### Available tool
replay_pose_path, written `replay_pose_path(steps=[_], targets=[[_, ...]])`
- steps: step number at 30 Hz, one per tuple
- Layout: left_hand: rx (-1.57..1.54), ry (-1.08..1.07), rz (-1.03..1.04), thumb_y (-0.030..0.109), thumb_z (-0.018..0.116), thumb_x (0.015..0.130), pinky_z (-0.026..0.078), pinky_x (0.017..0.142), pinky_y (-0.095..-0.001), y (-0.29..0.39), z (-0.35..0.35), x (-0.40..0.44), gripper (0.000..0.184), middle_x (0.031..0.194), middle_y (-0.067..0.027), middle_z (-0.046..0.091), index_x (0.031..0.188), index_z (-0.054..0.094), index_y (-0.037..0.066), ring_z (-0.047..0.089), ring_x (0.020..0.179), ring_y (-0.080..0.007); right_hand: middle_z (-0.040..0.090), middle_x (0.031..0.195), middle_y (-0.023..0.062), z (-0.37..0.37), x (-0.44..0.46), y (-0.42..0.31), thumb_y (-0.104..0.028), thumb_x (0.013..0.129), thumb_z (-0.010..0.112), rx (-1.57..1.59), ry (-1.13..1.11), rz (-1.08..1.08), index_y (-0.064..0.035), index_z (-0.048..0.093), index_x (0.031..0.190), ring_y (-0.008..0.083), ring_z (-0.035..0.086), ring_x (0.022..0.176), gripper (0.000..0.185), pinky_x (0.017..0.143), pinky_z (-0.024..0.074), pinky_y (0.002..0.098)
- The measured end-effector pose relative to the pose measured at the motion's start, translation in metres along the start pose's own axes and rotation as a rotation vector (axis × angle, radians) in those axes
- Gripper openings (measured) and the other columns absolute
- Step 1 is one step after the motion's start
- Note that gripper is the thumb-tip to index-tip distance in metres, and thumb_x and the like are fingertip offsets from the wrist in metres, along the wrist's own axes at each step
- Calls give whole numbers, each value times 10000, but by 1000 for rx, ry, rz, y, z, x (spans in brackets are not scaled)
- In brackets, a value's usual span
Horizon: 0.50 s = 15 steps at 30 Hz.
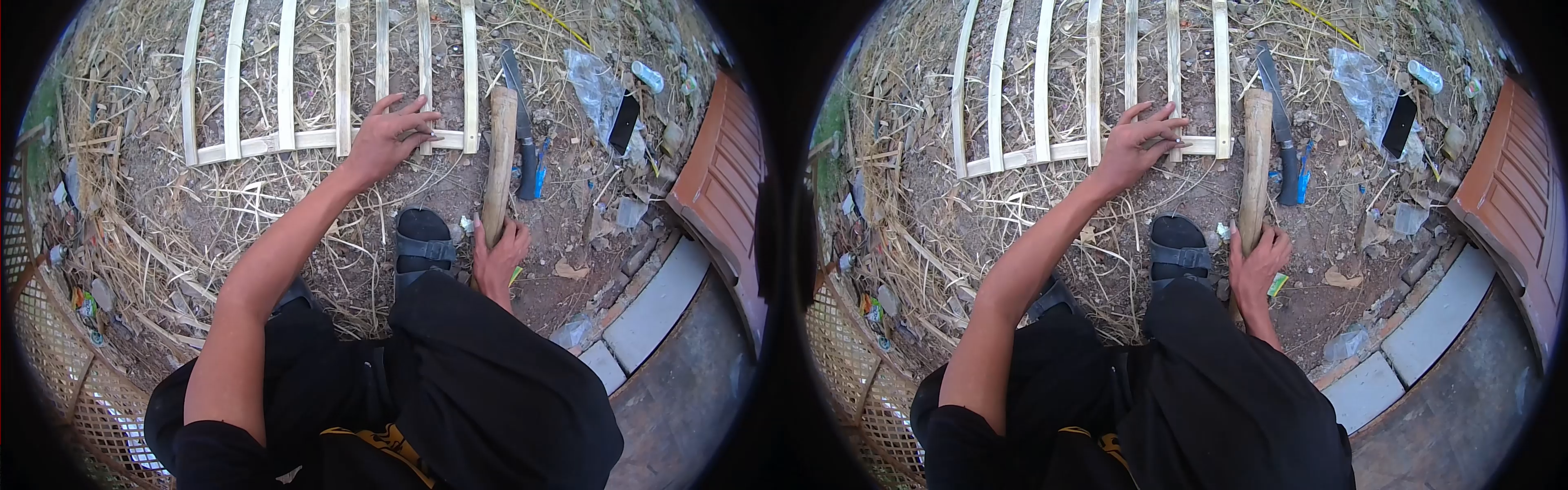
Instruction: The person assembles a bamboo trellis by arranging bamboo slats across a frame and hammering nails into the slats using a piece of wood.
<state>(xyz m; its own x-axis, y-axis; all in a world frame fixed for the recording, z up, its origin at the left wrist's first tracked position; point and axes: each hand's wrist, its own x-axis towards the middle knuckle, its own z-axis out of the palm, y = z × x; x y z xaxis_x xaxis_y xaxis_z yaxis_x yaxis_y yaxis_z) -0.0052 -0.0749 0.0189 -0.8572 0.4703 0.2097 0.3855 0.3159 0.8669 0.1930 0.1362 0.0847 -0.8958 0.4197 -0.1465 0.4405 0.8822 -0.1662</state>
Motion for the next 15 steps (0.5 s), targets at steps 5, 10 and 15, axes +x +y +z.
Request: replay_pose_path(steps=[5,10,15], targets=[[15,6,18,113,730,877,360,1150,-458,-3,1,0,98,1182,15,742,969,746,85,592,1301,-215,558,1144,282,-13,-5,-11,-265,955,697,282,45,30,45,482,1321,465,580,1046,526,895,476,510],[25,2,39,59,731,857,346,1152,-459,-5,2,-2,124,1270,-36,709,975,707,90,616,1273,-239,657,1044,312,-36,-18,-9,-278,952,704,462,-162,-47,25,452,1356,476,682,942,564,764,548,490],[70,58,44,34,734,814,373,1147,-455,-11,5,-3,351,1328,-70,671,1157,719,112,723,975,-243,677,1027,302,-31,-38,4,-304,936,725,390,-322,-136,9,454,1374,472,697,899,603,733,562,491]])
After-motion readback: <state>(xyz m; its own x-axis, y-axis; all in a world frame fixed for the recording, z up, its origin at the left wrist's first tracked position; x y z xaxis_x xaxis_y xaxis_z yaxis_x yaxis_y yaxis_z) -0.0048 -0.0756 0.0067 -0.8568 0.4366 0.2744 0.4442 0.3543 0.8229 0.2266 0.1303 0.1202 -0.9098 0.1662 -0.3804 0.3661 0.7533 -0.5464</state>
